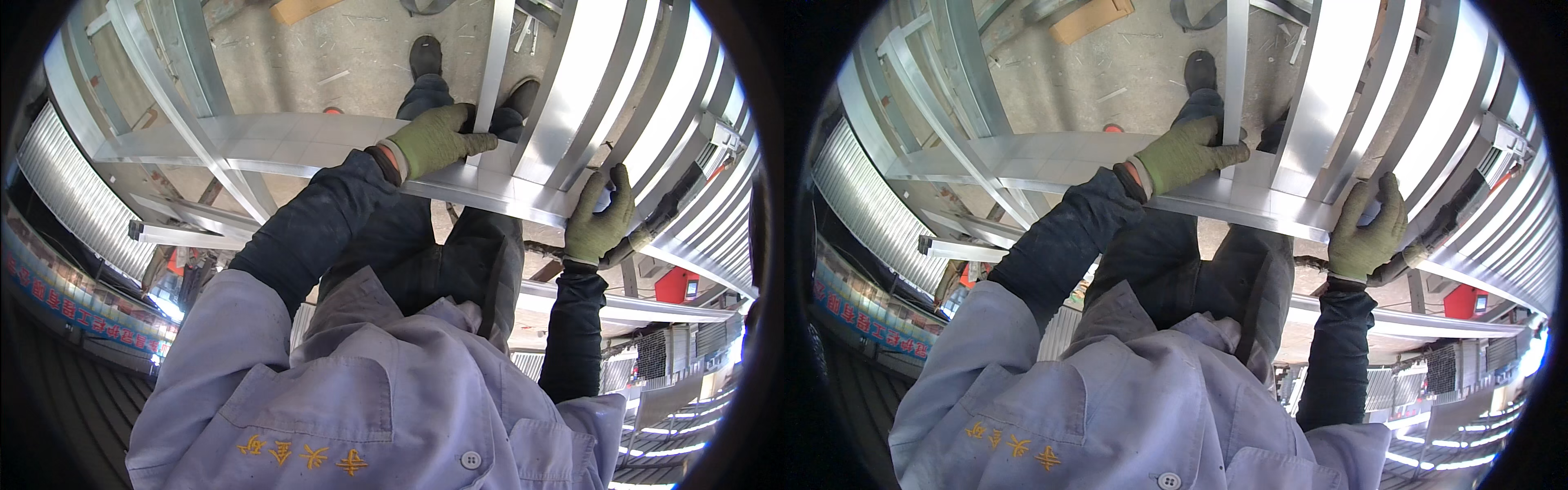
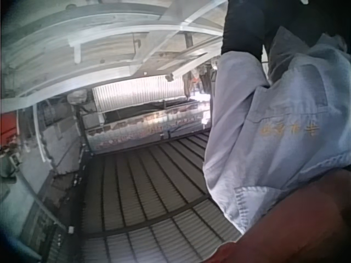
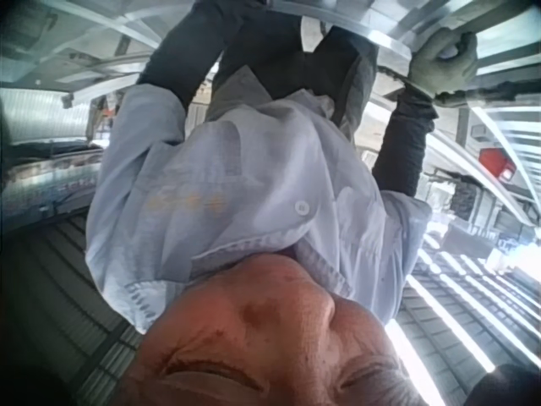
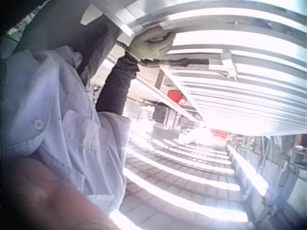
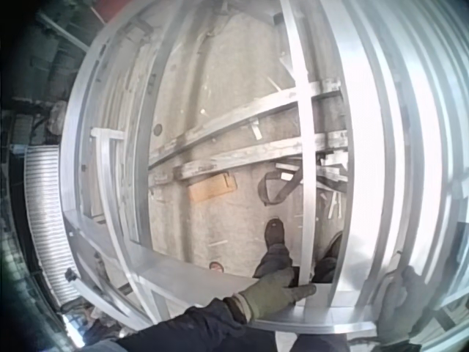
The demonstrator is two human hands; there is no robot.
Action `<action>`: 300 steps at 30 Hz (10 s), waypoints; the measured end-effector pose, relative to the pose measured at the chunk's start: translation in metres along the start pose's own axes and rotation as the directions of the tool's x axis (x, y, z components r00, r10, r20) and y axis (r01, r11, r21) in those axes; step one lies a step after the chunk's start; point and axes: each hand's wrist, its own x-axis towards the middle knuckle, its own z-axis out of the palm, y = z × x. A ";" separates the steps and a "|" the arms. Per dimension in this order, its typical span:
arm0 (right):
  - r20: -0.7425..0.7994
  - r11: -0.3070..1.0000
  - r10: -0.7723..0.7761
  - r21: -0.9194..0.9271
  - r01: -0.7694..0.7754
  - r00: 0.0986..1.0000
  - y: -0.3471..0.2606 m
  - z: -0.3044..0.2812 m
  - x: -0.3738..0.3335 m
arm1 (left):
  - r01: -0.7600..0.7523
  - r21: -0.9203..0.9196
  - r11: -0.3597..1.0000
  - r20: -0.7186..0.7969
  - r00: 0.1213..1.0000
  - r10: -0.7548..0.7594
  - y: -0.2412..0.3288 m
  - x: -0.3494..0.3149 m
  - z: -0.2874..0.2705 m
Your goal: The person positions metal bars onto a curved metal frame and welds them in place using a handheld welding tool. They repeat this process for multiple bars, moving along the frame to attach each piece.
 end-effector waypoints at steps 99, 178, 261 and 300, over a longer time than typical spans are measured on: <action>-0.118 0.983 -0.181 -0.038 0.178 0.976 -0.008 -0.008 -0.004 | -0.189 0.362 0.913 0.002 0.979 0.202 -0.002 -0.015 -0.004; -0.169 0.979 0.156 -0.107 -0.176 0.973 0.015 -0.054 0.200 | -0.255 -0.354 0.900 -0.237 0.955 0.177 0.066 0.041 -0.039; 0.977 0.919 -0.206 0.172 -0.355 -0.060 -0.061 -0.114 0.165 | -0.073 -0.175 0.982 -0.391 0.921 -0.001 0.075 0.069 -0.014; 0.969 0.921 -0.237 0.248 -0.302 0.071 -0.072 -0.105 0.151 | -0.102 -0.097 0.990 -0.478 0.877 0.043 0.056 0.095 -0.003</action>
